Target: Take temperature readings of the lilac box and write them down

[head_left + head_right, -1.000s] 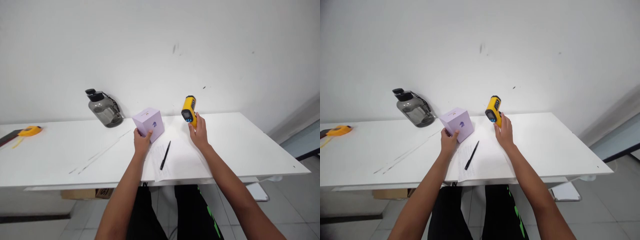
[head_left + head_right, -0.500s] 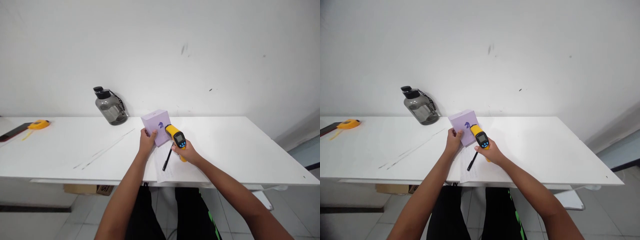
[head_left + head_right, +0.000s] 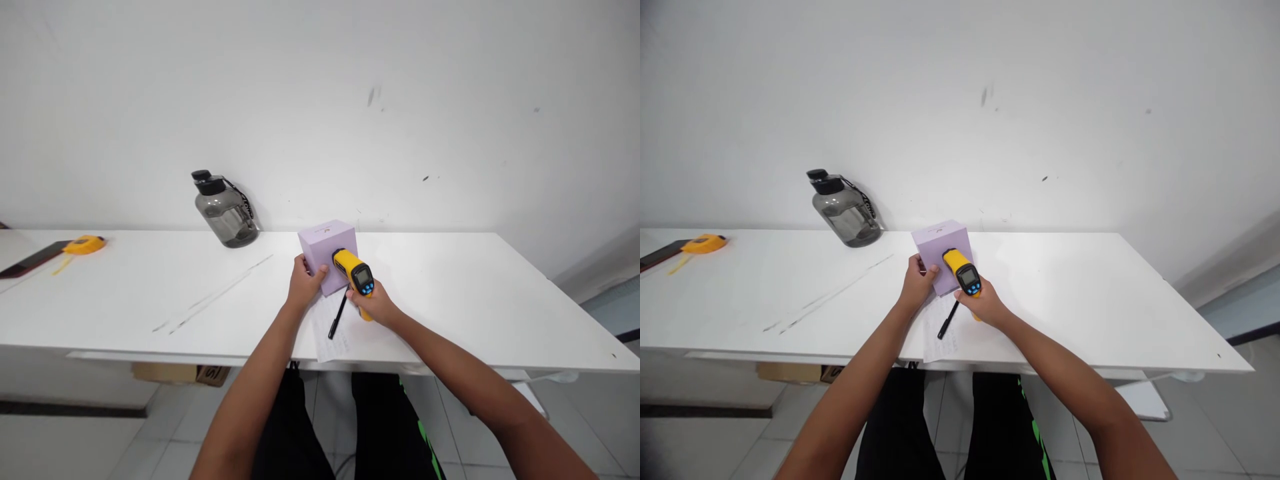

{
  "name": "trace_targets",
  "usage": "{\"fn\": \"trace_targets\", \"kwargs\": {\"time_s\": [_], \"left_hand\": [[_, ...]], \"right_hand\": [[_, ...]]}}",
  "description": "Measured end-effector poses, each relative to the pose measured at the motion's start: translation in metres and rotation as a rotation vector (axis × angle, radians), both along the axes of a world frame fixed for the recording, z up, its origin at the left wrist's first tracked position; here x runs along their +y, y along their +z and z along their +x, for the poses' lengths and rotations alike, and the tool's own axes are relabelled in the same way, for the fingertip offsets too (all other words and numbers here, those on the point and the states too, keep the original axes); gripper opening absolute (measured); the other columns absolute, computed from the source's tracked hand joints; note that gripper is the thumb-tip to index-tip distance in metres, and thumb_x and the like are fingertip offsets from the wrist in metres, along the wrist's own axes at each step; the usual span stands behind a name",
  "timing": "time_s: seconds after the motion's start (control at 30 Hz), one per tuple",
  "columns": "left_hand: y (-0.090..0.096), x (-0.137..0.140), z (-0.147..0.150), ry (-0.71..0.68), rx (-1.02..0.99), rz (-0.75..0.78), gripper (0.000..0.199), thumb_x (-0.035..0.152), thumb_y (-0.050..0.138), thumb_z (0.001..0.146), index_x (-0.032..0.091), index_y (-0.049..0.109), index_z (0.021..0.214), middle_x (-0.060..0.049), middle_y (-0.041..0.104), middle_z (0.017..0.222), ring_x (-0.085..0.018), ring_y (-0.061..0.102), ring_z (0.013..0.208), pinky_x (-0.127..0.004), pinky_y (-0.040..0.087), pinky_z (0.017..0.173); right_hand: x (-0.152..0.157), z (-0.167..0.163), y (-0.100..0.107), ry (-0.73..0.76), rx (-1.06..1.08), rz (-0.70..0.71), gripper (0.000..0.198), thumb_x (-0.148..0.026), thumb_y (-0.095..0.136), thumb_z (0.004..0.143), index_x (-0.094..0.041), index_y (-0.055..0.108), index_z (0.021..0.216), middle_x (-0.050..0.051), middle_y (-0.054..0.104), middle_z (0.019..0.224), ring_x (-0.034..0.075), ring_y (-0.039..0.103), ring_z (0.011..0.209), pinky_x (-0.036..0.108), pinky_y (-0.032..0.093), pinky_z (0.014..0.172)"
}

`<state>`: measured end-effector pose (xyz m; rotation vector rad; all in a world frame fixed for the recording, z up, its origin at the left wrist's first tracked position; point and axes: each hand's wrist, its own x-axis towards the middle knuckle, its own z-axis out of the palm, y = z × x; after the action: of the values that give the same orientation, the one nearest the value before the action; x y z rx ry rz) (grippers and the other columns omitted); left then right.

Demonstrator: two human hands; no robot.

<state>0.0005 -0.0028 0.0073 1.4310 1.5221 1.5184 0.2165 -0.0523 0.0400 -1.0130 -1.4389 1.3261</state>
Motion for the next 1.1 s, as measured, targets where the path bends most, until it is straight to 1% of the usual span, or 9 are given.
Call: {"fn": "trace_targets", "kwargs": {"time_s": [0.13, 0.23, 0.37, 0.57, 0.83, 1.0, 1.1], "left_hand": [[-0.002, 0.000, 0.000, -0.002, 0.017, 0.006, 0.075, 0.070, 0.084, 0.073, 0.022, 0.056, 0.124, -0.011, 0.070, 0.120, -0.028, 0.069, 0.104, -0.044, 0.055, 0.092], [-0.003, -0.001, 0.000, -0.004, 0.020, -0.002, 0.075, 0.070, 0.084, 0.074, 0.022, 0.055, 0.125, -0.011, 0.070, 0.121, -0.028, 0.070, 0.105, -0.045, 0.056, 0.092], [-0.004, -0.001, -0.001, -0.008, 0.023, 0.015, 0.075, 0.070, 0.084, 0.075, 0.021, 0.056, 0.125, -0.012, 0.072, 0.121, -0.029, 0.070, 0.103, -0.046, 0.057, 0.092], [-0.004, -0.001, -0.003, -0.019, 0.025, 0.017, 0.077, 0.072, 0.084, 0.074, 0.021, 0.056, 0.125, -0.013, 0.072, 0.121, -0.029, 0.070, 0.105, -0.048, 0.056, 0.095], [0.002, -0.003, 0.000, -0.011, 0.015, 0.002, 0.080, 0.075, 0.082, 0.072, 0.022, 0.056, 0.125, -0.012, 0.071, 0.121, -0.029, 0.069, 0.103, -0.045, 0.056, 0.091], [0.006, -0.001, 0.002, -0.016, -0.036, -0.009, 0.078, 0.075, 0.080, 0.072, 0.022, 0.053, 0.123, -0.012, 0.070, 0.117, -0.028, 0.070, 0.103, -0.045, 0.058, 0.090], [0.006, 0.001, 0.001, -0.019, -0.084, -0.009, 0.073, 0.073, 0.079, 0.073, 0.022, 0.053, 0.120, -0.011, 0.070, 0.116, -0.029, 0.070, 0.106, -0.045, 0.059, 0.091]], "right_hand": [[0.000, -0.001, 0.000, -0.010, 0.004, 0.003, 0.048, -0.060, 0.089, 0.066, -0.024, 0.062, 0.083, -0.003, 0.057, 0.068, 0.017, 0.052, 0.066, 0.034, 0.047, 0.063], [-0.001, -0.002, 0.000, -0.028, -0.012, 0.021, 0.046, -0.057, 0.088, 0.067, -0.023, 0.064, 0.086, -0.002, 0.059, 0.073, 0.017, 0.052, 0.069, 0.035, 0.048, 0.066], [-0.001, -0.002, -0.001, -0.043, -0.027, 0.029, 0.045, -0.058, 0.087, 0.066, -0.023, 0.061, 0.079, -0.001, 0.059, 0.074, 0.018, 0.052, 0.071, 0.037, 0.048, 0.071], [-0.001, -0.003, -0.001, -0.042, -0.042, 0.007, 0.042, -0.057, 0.083, 0.067, -0.024, 0.060, 0.078, -0.001, 0.057, 0.070, 0.018, 0.050, 0.069, 0.037, 0.046, 0.068], [-0.002, -0.003, 0.001, -0.057, -0.058, 0.019, 0.039, -0.055, 0.082, 0.068, -0.023, 0.066, 0.083, 0.002, 0.063, 0.077, 0.021, 0.057, 0.077, 0.038, 0.051, 0.074], [-0.004, -0.005, 0.004, -0.071, -0.054, 0.061, 0.040, -0.057, 0.082, 0.069, -0.024, 0.063, 0.082, -0.001, 0.061, 0.073, 0.019, 0.054, 0.072, 0.037, 0.051, 0.071], [-0.006, -0.004, 0.007, -0.135, -0.088, 0.128, 0.039, -0.057, 0.079, 0.071, -0.025, 0.061, 0.084, -0.001, 0.062, 0.072, 0.020, 0.055, 0.072, 0.036, 0.051, 0.070]]}}
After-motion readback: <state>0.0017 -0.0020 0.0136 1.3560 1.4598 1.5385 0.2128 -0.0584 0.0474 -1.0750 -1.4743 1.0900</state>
